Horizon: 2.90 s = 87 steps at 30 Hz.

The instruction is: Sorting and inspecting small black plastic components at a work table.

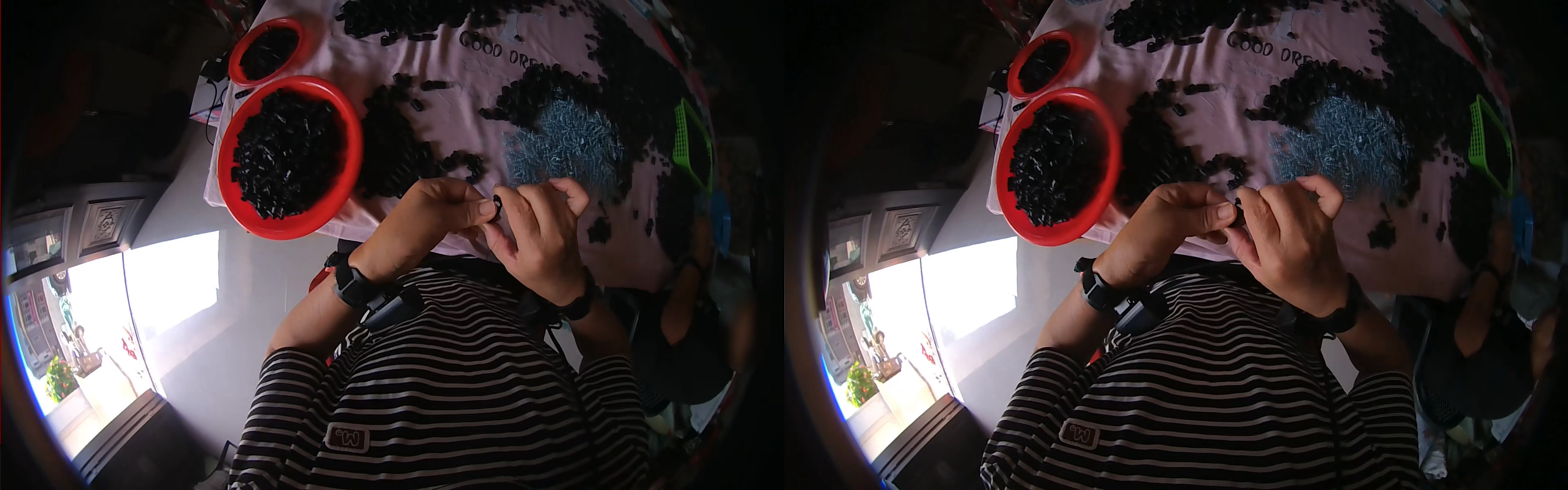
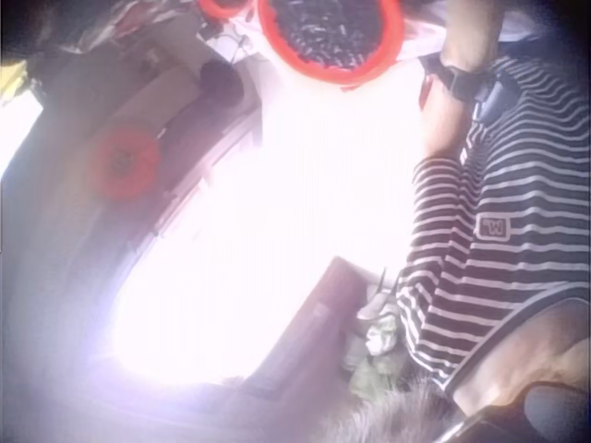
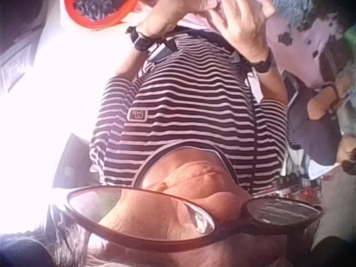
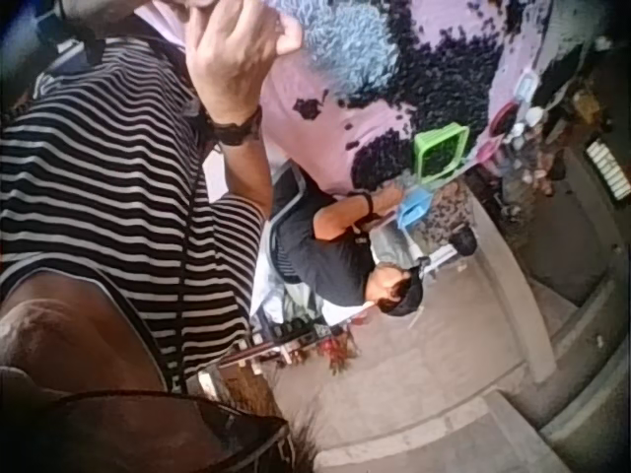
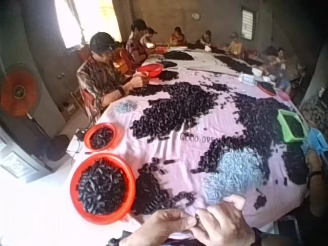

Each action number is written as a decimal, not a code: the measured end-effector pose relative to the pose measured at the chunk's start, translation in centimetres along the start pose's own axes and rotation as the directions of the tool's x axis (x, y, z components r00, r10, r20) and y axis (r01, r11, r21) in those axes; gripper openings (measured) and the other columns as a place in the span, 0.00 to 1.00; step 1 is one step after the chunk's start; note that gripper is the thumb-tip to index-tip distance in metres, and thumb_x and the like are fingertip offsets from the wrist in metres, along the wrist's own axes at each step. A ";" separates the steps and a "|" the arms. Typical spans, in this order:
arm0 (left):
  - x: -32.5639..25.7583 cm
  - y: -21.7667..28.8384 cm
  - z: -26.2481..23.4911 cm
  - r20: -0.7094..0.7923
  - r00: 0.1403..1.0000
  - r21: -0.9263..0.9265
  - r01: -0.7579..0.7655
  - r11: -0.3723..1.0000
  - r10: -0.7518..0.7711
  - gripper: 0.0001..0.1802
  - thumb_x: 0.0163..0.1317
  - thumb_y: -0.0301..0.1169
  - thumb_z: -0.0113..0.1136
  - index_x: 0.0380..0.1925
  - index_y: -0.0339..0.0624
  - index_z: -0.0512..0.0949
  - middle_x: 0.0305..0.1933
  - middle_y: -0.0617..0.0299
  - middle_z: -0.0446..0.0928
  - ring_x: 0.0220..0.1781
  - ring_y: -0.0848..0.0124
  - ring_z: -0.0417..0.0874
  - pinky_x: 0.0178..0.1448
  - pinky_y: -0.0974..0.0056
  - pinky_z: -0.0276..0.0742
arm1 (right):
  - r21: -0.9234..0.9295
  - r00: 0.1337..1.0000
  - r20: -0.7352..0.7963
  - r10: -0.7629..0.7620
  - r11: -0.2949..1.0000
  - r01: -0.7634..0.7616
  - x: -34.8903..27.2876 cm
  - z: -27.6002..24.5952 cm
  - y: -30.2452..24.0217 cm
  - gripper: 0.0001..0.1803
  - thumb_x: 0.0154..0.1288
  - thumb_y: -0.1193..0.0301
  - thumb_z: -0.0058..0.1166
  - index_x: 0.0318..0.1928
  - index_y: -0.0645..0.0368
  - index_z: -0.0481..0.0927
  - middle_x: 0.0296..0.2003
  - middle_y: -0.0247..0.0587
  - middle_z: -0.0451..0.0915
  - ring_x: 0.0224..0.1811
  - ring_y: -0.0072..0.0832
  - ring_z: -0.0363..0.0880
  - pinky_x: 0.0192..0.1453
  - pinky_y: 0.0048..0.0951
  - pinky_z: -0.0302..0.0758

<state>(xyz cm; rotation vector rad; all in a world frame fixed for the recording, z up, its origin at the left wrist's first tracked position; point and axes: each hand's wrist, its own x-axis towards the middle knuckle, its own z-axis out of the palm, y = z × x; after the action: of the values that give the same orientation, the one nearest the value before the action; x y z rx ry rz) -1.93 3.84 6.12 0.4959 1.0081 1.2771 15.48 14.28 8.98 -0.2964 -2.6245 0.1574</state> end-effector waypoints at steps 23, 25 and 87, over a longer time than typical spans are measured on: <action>0.8 0.5 0.7 -0.074 0.984 -0.100 -0.171 0.980 0.164 0.08 0.68 0.29 0.68 0.41 0.35 0.84 0.39 0.64 0.85 0.44 0.76 0.83 0.56 0.68 0.78 | -0.174 0.989 -0.143 -0.026 0.985 0.001 1.8 0.6 0.0 0.25 0.52 0.68 0.74 0.51 0.60 0.83 0.35 0.28 0.74 0.35 0.23 0.77 0.64 0.45 0.58; 0.8 0.5 0.6 -0.077 0.985 -0.113 -0.161 0.980 0.153 0.08 0.67 0.29 0.68 0.41 0.36 0.84 0.39 0.64 0.85 0.44 0.76 0.83 0.56 0.68 0.78 | -0.172 0.988 -0.152 -0.017 0.985 -0.010 1.8 0.7 -0.1 0.25 0.52 0.68 0.74 0.51 0.60 0.83 0.35 0.29 0.74 0.35 0.23 0.77 0.64 0.44 0.58; 1.8 -6.7 -2.4 -0.200 0.794 0.977 0.117 0.179 0.573 0.14 0.60 0.34 0.68 0.47 0.49 0.82 0.43 0.54 0.78 0.46 0.51 0.85 0.45 0.50 0.85 | 0.004 0.894 0.147 0.424 0.903 -0.429 -4.0 7.5 6.3 0.09 0.66 0.73 0.65 0.37 0.60 0.76 0.37 0.47 0.78 0.40 0.49 0.80 0.45 0.45 0.76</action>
<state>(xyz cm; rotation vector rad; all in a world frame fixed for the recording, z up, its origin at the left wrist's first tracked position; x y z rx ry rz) -0.38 3.22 -1.01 1.4016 2.3855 0.8569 16.47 19.03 -0.43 -0.8800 -2.6523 0.3865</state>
